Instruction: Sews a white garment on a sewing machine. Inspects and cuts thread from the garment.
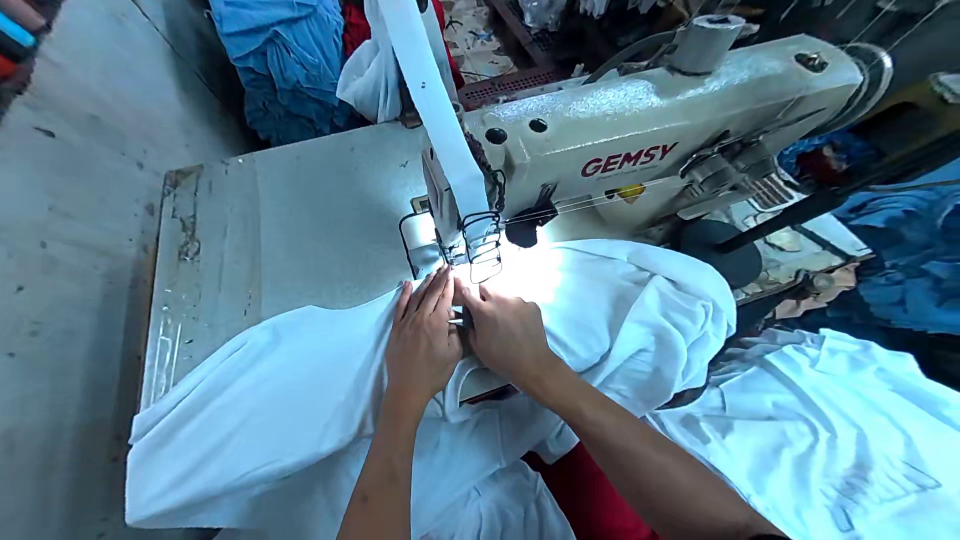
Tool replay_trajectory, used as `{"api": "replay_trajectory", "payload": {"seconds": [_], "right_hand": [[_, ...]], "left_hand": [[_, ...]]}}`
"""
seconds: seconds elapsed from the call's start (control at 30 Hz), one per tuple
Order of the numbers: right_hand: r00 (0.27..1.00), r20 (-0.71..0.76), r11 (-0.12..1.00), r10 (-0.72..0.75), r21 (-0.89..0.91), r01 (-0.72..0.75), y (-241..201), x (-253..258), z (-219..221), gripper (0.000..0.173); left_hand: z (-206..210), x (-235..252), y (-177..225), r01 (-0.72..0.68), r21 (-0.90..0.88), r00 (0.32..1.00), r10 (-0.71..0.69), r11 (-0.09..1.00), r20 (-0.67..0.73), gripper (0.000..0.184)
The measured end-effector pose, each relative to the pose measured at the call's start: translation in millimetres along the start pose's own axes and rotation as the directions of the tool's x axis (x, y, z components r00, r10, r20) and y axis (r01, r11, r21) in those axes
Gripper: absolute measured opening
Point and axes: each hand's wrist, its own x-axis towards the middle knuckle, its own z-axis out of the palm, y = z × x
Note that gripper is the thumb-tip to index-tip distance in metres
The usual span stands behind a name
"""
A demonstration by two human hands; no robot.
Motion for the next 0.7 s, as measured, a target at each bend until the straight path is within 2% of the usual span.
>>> {"api": "replay_trajectory", "payload": {"seconds": [0.1,0.23,0.37,0.5,0.6,0.7], "right_hand": [[1.0,0.027,0.999,-0.014,-0.037,0.015,1.4,9.7,-0.4,0.042],[1.0,0.027,0.999,-0.015,-0.034,0.016,3.4,9.5,0.9,0.041],[0.995,0.095,0.999,0.001,-0.032,0.002,3.3,10.6,-2.8,0.046],[1.0,0.017,0.999,-0.026,0.023,0.026,7.4,3.0,0.1,0.038],[0.999,0.004,0.997,-0.053,0.053,0.052,9.7,-8.3,-2.6,0.03],[0.998,0.035,0.994,-0.06,0.099,0.056,11.9,-10.0,-7.4,0.025]], "left_hand": [[-0.1,7.4,-3.9,-0.004,-0.01,1.0,0.003,1.0,-0.021,0.053],[-2.1,7.5,-1.7,0.009,-0.014,1.0,-0.009,1.0,-0.008,0.053],[-6.1,10.0,-1.2,0.021,0.01,0.999,-0.022,1.0,0.049,0.055],[-13.1,24.0,-6.1,-0.029,0.058,0.993,0.022,0.998,0.113,0.05],[-6.0,40.4,-20.2,-0.068,0.083,0.997,0.066,0.994,0.027,0.048],[-8.4,57.3,-31.6,-0.092,0.032,0.996,0.091,0.995,0.023,0.043]]}}
